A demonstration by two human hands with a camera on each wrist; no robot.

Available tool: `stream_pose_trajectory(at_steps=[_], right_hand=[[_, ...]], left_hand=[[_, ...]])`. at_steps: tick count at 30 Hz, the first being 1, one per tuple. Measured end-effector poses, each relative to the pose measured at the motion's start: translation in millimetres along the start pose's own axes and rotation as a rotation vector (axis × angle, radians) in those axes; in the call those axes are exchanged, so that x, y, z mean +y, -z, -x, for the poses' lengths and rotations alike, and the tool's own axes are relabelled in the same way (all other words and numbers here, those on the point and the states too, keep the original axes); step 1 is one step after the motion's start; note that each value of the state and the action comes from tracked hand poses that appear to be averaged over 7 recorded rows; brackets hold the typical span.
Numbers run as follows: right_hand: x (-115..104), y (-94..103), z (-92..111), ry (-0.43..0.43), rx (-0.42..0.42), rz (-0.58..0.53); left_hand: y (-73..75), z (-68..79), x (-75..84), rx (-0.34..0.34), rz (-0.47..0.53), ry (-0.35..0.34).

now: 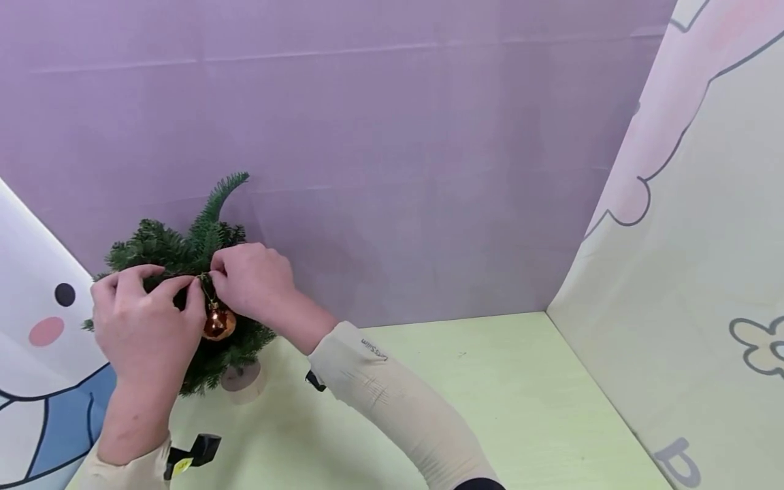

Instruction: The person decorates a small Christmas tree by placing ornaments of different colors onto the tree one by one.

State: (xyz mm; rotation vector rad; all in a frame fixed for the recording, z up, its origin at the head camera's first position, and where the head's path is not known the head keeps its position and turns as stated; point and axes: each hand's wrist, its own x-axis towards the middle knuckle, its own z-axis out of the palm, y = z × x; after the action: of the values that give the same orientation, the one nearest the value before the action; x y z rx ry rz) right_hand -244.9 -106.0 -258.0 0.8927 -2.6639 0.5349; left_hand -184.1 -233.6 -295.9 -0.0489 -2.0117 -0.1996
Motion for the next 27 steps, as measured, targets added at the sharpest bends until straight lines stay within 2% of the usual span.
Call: stream_pose_trajectory(at_steps=[2, 5, 8, 13, 22, 27], right_hand=[[2, -0.8, 4, 0.068, 0.030, 0.081], [6, -5.3, 8, 0.169, 0.119, 0.193], [11, -12.8, 11, 0.231, 0.216, 0.247], [16, -23.3, 11, 0.267, 0.295, 0.283], [21, -31.0, 12, 0.277, 0.344, 0.267], [26, -33.0, 16, 0.314, 0.389, 0.297]], left_hand=[[-0.6, -0.6, 0.7, 0.004, 0.012, 0.008], [-1.4, -0.3, 0.4, 0.007, 0.025, 0.013], [-1.8, 1.1, -1.3, -0.014, 0.019, 0.002], [-2.4, 3.9, -4.3, -0.036, 0.015, -0.011], [-3.0, 3.4, -4.7, -0.007, 0.066, -0.040], [-3.8, 4.8, -3.3, -0.025, 0.067, -0.067]])
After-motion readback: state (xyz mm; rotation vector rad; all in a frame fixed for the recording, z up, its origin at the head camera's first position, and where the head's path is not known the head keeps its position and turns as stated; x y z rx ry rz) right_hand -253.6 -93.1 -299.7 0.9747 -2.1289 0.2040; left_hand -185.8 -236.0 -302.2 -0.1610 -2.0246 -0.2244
